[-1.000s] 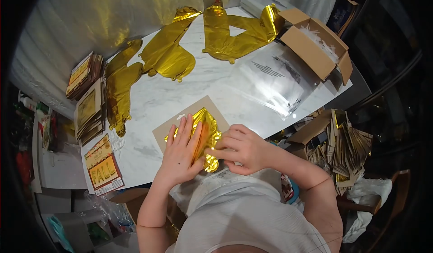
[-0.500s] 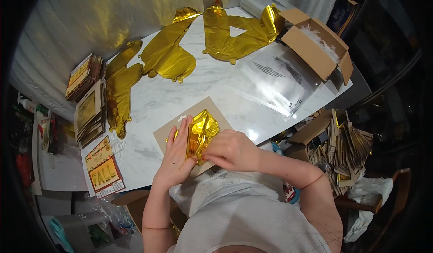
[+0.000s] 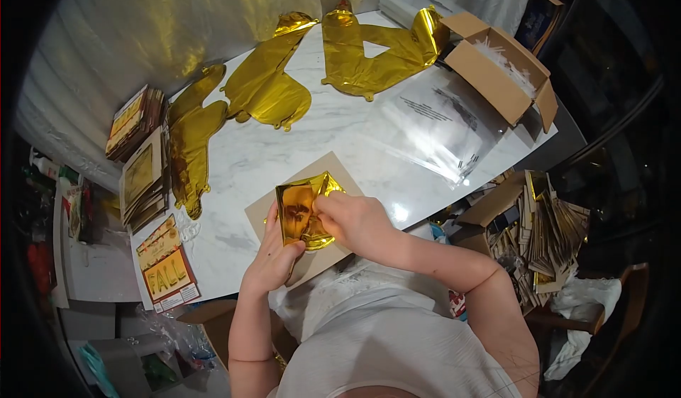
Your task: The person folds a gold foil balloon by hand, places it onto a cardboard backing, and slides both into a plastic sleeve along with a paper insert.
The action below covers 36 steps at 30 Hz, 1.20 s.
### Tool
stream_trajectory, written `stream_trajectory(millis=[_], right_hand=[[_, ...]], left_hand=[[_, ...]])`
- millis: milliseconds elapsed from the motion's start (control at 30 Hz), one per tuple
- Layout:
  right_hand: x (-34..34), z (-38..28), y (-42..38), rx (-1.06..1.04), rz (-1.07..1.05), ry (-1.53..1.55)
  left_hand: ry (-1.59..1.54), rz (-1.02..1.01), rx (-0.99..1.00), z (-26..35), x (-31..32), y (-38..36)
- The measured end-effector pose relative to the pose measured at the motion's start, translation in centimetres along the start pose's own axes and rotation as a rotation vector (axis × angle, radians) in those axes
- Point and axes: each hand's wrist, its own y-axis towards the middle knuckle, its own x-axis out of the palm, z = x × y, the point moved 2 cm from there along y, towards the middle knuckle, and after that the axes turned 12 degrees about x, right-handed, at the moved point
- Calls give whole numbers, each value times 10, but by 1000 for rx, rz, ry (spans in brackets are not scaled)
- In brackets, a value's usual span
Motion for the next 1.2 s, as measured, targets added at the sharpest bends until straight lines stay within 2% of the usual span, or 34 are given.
stream_trajectory(millis=[133,300,467,633,900,1000,1100,1133,1200], right_hand=[[0,2,-4,-124,-27,-48],[-2,-7,-13,-226,104,-94],[4,-13,-22,-196,171,-112],[10,-18,-31,-244,141,-64],[21,-22,-36,-158,223,-179],[20,-22,-35,-161,220,-176],[16,-21,-35,-96,183,-122],[15,-19,-36,-95,184,-120],[10,-10,-39,-80,-36,-122]], left_hand=[[-23,-24,-19,-9,-2,-3],[-34,-23,0,-3,-2,0],[-38,-6,35,-10,-2,-4],[-164,15,-45,-26,1,-11],[-243,34,-86,-35,3,-15],[-173,-25,-69,-23,0,-8],[137,-113,96,-14,-2,7],[138,-115,96,-11,-1,8],[434,-212,110,2,3,12]])
